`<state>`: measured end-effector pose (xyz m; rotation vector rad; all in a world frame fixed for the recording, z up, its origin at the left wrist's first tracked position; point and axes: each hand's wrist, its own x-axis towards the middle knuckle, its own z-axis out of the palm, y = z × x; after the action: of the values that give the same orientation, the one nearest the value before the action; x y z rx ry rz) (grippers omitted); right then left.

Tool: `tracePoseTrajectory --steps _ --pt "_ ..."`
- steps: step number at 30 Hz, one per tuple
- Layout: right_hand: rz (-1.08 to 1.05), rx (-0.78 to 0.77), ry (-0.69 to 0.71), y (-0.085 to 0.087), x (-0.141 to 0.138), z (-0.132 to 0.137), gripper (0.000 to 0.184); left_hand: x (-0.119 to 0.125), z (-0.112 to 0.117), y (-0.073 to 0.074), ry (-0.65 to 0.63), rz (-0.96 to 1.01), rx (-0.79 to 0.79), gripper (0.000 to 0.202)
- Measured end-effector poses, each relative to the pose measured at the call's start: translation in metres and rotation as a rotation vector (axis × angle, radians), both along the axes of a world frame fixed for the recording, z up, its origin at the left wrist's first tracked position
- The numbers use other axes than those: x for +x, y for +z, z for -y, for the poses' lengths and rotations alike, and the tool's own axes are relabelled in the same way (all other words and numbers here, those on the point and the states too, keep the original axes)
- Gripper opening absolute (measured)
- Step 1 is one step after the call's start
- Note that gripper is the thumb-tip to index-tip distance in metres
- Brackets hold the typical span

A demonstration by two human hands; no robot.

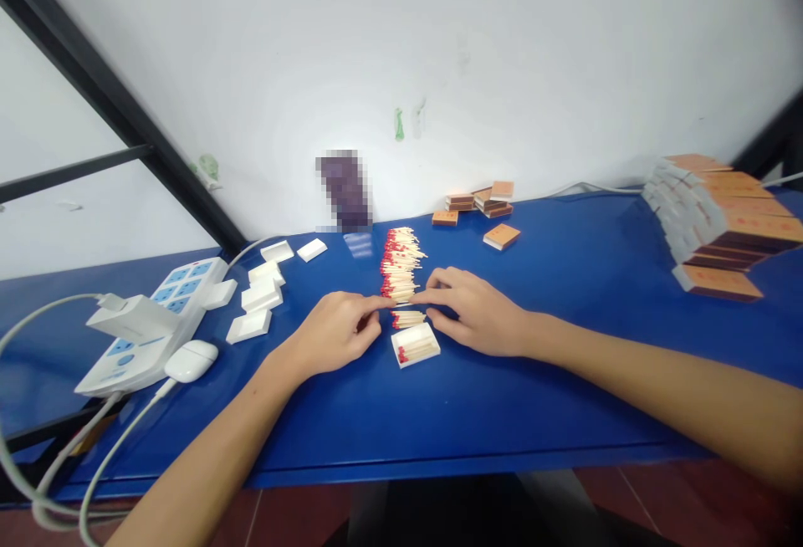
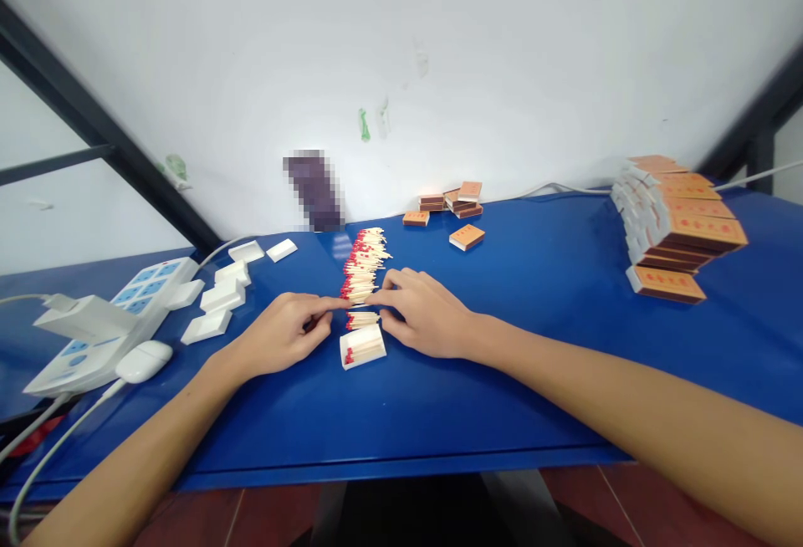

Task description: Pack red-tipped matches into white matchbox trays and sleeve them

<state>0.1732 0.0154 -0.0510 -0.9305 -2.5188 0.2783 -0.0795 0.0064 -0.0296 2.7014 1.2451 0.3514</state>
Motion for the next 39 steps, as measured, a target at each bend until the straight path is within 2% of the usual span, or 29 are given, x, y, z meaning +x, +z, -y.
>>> tracePoseTrajectory --steps 10,16,28,39 --pt "0.025 0.026 -0.007 -0.0002 -0.0005 0.0004 0.034 0.0002 0.0000 0.0006 0.003 -0.003 -0.003 0.040" --pt "0.017 0.021 0.000 0.0006 0.0002 0.0004 0.035 0.0002 0.0004 0.0007 -0.044 0.008 -0.021 0.047" --pt "-0.013 -0.052 -0.016 -0.0002 -0.0001 -0.0020 0.032 -0.0004 -0.0017 -0.0014 -0.028 -0.072 -0.013 0.046" --pt "-0.061 -0.080 -0.013 -0.0001 0.0009 -0.0017 0.028 -0.0003 -0.0007 -0.0009 -0.027 -0.034 -0.003 0.044"
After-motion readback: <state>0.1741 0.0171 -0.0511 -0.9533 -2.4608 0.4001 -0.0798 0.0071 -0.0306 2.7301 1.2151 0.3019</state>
